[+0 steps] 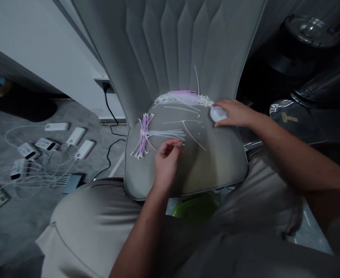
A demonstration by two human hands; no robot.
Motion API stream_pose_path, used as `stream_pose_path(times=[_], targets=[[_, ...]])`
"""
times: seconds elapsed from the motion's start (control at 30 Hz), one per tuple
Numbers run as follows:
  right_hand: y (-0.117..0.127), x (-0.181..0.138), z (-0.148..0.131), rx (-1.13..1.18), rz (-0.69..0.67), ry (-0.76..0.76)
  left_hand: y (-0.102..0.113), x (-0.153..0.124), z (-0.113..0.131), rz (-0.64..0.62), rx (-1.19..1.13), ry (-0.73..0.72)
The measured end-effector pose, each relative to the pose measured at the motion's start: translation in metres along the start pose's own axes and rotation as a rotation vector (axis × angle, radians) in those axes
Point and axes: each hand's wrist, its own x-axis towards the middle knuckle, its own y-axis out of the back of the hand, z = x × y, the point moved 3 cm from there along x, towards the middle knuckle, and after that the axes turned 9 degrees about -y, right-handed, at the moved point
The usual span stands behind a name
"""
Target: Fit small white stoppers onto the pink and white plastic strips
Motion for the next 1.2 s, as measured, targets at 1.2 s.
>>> stream_pose_path(times=[1.2], targets=[[-0.004,0.005,0.011,0.026,-0.095,0.052,-0.001,0.002,0.002,0.011,0.022,0.003]])
